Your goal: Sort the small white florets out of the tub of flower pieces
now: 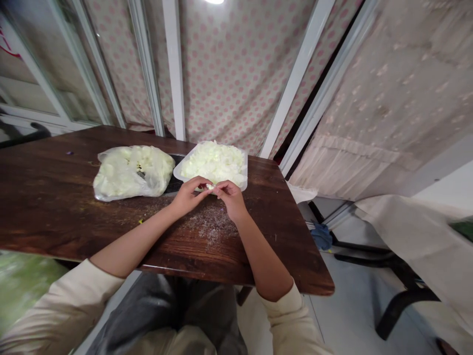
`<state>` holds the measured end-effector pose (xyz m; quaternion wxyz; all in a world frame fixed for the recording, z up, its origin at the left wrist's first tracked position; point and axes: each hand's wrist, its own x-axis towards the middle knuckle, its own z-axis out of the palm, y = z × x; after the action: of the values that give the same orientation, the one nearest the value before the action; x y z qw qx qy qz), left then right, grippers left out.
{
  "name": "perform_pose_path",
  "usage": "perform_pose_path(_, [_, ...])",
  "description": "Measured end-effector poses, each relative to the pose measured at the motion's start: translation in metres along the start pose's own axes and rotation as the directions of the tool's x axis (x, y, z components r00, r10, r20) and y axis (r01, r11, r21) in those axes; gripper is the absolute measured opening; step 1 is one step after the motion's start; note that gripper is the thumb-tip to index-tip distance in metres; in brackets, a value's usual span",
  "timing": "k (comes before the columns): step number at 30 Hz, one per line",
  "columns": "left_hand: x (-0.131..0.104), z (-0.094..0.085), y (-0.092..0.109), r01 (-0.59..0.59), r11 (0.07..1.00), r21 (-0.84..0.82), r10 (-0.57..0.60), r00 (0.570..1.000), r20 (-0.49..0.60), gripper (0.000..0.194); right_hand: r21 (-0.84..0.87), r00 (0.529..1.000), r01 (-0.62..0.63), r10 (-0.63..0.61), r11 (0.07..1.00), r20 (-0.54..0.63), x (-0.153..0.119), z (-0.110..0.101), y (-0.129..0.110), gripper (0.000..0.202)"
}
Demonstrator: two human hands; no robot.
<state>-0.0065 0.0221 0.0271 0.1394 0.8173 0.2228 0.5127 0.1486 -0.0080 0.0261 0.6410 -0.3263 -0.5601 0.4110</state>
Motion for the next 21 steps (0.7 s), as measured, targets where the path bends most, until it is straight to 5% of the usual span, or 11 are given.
perform_pose_path(11, [-0.0023, -0.0015, -0.0025, 0.06, 0.998, 0.003, -0.06, 0.998, 0.016, 0.024, -0.238, 0.997, -0.013, 0.029, 0.971, 0.066, 0.0006, -0.0022, -0.0006, 0.019])
perform_pose_path(21, [-0.0051, 0.0001, -0.0024, 0.069, 0.998, 0.005, -0.069, 0.991, 0.114, 0.028, -0.535, 0.978, 0.201, -0.198, 0.821, 0.063, -0.0012, -0.0025, -0.0039, 0.013])
